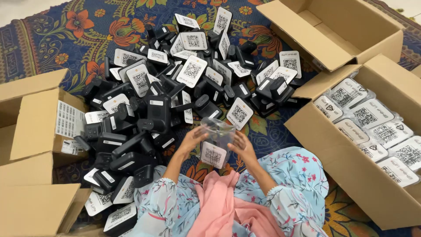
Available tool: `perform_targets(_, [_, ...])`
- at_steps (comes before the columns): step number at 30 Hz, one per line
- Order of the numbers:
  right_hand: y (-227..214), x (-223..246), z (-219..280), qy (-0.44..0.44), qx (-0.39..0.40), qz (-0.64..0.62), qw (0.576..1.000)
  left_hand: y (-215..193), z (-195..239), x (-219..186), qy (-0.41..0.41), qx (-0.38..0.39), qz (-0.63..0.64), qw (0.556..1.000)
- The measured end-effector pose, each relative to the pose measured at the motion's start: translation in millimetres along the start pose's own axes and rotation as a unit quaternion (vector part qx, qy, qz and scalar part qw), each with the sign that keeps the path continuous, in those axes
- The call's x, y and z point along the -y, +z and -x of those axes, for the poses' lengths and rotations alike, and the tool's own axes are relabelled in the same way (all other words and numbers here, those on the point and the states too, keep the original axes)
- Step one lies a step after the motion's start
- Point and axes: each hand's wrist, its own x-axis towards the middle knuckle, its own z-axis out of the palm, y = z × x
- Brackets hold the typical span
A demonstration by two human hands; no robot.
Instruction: The person packages black electronic devices with QR codes into plastic bags and then places them into cardboard boxes.
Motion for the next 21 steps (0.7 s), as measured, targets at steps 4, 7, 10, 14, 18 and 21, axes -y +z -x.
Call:
perform_targets(4, [0.7,-52.3,-21.5,0.022,-0.049,-0.017,0.998,12.8,-21.3,47.4,-0.006,-0.007,0.048,0.999])
perform_targets(7, [-8.5,-100.7,-46.5,-0.001,-0.041,-0.033,0.999,15.1,-45.0,79.0,0.008,-0.019,0.061,0.998])
perform_targets(10, [7.9,-64.4,-47.3,-0.009,-0.034,-0.003,0.999,16.2,-70.3,105.9,0.001,-0.017,0.054,0.998])
perform_targets(14, [27.5,-4.6,-51.6,-0.037,0.006,0.006,0.999,18.3,-100.0,137.3,0.018,0.007,-0.029,0.999])
perform_targets(18, [-3.7,-73.9,-93.2,-0.01,0.079,0.05,0.996,28.6,-64.0,61.0,0.036,-0.048,-0.235,0.97])
perform_targets(21, [-3.7,-77.2,-96.0,0.079,0.026,0.086,0.993,39.2,-13.4,-3.9,0.162,-0.144,-0.409,0.886])
